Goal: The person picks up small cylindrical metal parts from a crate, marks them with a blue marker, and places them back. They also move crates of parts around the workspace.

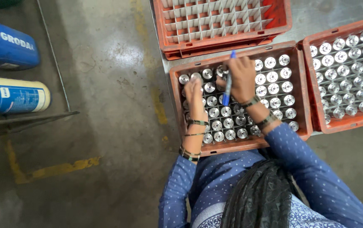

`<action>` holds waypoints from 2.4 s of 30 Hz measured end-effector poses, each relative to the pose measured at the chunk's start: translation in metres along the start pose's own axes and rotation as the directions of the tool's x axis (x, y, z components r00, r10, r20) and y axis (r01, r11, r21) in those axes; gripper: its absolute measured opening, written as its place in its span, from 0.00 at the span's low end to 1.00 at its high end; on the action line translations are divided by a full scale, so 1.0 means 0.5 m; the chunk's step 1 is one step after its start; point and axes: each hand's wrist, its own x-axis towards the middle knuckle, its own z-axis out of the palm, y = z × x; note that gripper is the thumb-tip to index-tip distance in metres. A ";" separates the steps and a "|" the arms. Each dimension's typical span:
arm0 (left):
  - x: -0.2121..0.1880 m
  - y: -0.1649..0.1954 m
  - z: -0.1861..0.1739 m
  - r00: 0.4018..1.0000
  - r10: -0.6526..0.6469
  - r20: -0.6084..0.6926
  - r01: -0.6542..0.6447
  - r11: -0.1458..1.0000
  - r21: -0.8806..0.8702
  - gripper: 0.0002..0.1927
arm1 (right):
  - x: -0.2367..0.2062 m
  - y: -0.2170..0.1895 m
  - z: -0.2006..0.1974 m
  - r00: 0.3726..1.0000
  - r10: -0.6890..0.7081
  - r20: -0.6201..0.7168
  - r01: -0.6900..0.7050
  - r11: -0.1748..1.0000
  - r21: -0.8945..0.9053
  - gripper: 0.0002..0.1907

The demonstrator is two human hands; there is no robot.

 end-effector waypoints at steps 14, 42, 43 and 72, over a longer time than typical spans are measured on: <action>-0.171 0.095 0.077 0.940 -0.235 0.246 0.302 0.910 -0.285 0.17 | -0.156 -0.130 -0.249 0.962 0.228 0.148 -0.271 0.854 0.444 0.21; -0.196 0.109 0.105 0.972 -0.073 0.226 0.098 0.990 -0.103 0.10 | -0.140 -0.175 -0.258 0.993 -0.049 0.106 0.020 0.967 0.255 0.13; -0.194 0.105 0.103 0.973 -0.072 0.220 0.101 0.987 -0.124 0.10 | -0.140 -0.173 -0.256 0.998 -0.041 0.054 0.027 0.968 0.250 0.12; 0.010 0.004 0.060 0.819 0.369 0.440 -0.566 0.383 0.730 0.16 | -0.015 0.071 -0.001 0.994 -0.044 0.096 0.057 0.990 -0.131 0.20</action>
